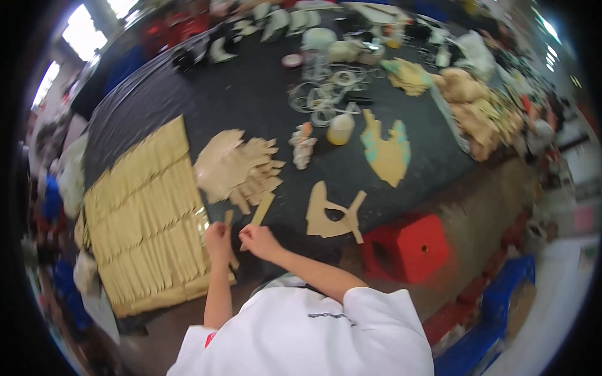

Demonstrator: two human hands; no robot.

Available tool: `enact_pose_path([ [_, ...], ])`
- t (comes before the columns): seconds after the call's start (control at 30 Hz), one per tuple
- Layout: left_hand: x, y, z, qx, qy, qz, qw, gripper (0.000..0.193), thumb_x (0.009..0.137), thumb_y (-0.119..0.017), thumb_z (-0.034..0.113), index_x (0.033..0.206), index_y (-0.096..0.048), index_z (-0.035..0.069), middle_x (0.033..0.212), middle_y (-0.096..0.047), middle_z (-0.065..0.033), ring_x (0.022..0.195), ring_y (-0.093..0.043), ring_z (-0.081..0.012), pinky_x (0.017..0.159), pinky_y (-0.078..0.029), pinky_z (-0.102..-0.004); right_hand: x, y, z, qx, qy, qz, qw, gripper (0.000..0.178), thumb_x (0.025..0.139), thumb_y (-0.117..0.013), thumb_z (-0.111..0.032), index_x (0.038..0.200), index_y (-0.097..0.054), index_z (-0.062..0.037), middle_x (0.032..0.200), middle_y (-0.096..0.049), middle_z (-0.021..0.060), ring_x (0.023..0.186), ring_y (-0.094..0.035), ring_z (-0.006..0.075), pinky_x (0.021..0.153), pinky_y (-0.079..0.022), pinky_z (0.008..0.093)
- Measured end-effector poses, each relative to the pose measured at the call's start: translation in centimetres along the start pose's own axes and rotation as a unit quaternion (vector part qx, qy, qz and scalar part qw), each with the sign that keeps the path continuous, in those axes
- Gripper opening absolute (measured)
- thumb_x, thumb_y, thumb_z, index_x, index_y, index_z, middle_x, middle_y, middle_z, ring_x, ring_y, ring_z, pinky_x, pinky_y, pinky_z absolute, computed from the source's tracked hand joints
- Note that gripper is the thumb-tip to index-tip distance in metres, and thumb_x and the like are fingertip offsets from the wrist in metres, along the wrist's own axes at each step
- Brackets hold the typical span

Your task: Applying glue to shoe upper components and organizing them into a bag.

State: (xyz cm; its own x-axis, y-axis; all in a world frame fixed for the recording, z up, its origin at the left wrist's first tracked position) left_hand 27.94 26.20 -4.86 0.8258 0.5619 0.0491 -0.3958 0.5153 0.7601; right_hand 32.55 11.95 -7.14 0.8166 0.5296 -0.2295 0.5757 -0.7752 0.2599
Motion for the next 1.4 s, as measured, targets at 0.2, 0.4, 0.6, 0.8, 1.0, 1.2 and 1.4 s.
enact_pose_path([
  [0.2,-1.7,1.2,2.8,-0.461,0.233,-0.225,0.826,0.013,0.077,-0.069,0.002,0.088,-0.065,-0.003,0.069,-0.061,-0.0005,0.056,-0.053,-0.0063,0.051,-0.041,-0.0188,-1.1,0.2,-3.9,0.348,-0.084,-0.113,0.927,0.032,0.094,-0.052,-0.023,0.116,-0.059,-0.0003,0.099,-0.066,0.0063,0.084,-0.060,0.0104,0.072,-0.048,0.0254],
  [0.4,-1.2,-1.1,7.6,-0.460,0.135,-0.217,0.850,0.011,0.077,-0.069,0.000,0.087,-0.067,-0.004,0.073,-0.064,-0.0015,0.060,-0.054,-0.0039,0.056,-0.042,-0.0168,-2.5,5.8,-4.1,0.483,-0.048,0.054,0.873,0.021,0.091,-0.057,-0.017,0.104,-0.064,-0.0010,0.084,-0.062,-0.0004,0.070,-0.053,0.0041,0.064,-0.043,0.0194],
  [0.6,-1.9,-4.3,13.2,-0.466,0.087,-0.213,0.854,0.007,0.085,-0.063,0.005,0.086,-0.064,-0.002,0.074,-0.064,-0.0018,0.062,-0.055,-0.0043,0.057,-0.043,-0.0176,-3.5,12.3,-1.6,0.464,-0.048,0.078,0.881,0.011,0.084,-0.066,-0.013,0.087,-0.065,-0.0020,0.076,-0.059,-0.0016,0.069,-0.052,0.0050,0.060,-0.039,0.0192],
  [0.8,-1.6,-9.2,17.8,-0.597,0.198,-0.103,0.770,0.007,0.091,-0.056,0.010,0.086,-0.054,0.005,0.065,-0.055,0.0008,0.051,-0.049,-0.0040,0.044,-0.034,-0.0162,-4.5,21.5,-0.3,0.435,-0.046,-0.031,0.899,0.013,0.088,-0.058,-0.005,0.076,-0.053,-0.0030,0.089,-0.064,0.0109,0.095,-0.064,0.0245,0.077,-0.049,0.0281],
  [1.0,-0.2,-11.4,20.2,-0.409,0.169,-0.103,0.891,0.011,0.092,-0.057,0.018,0.085,-0.053,0.009,0.057,-0.046,0.0070,0.040,-0.036,-0.0005,0.037,-0.026,-0.0152,-5.4,31.9,4.7,0.534,-0.057,-0.074,0.840,0.011,0.095,-0.047,-0.010,0.086,-0.041,-0.0075,0.078,-0.062,0.0135,0.064,-0.062,0.0208,0.058,-0.051,0.0295],
  [1.2,0.7,-10.7,16.6,-0.143,0.167,-0.031,0.975,0.017,0.092,-0.055,0.019,0.093,-0.056,0.002,0.057,-0.053,-0.0026,0.047,-0.051,-0.0124,0.046,-0.039,-0.0265,-3.2,41.8,10.7,0.178,-0.137,0.105,0.969,0.027,0.082,-0.067,-0.023,0.088,-0.047,-0.0061,0.069,-0.057,0.0076,0.051,-0.052,0.0184,0.047,-0.041,0.0248],
  [1.4,-0.7,-11.3,16.1,0.170,0.048,-0.022,0.984,0.019,0.084,-0.060,0.015,0.095,-0.058,0.001,0.083,-0.062,-0.0148,0.076,-0.060,-0.0337,0.069,-0.047,-0.0415,0.4,39.6,9.9,-0.408,0.155,0.273,0.857,0.031,0.068,-0.074,-0.020,0.080,-0.052,-0.0018,0.072,-0.055,0.0114,0.071,-0.055,0.0339,0.063,-0.048,0.0380],
])
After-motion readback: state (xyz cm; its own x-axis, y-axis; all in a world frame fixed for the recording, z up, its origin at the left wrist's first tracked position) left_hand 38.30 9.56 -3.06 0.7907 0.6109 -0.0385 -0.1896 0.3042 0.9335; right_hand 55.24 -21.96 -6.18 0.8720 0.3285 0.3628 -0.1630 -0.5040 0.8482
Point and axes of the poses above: each hand's wrist, its own x-axis towards the middle knuckle, its own y-axis out of the back of the hand, z = x × y, the point moved 6 cm from there along x, towards the middle knuckle
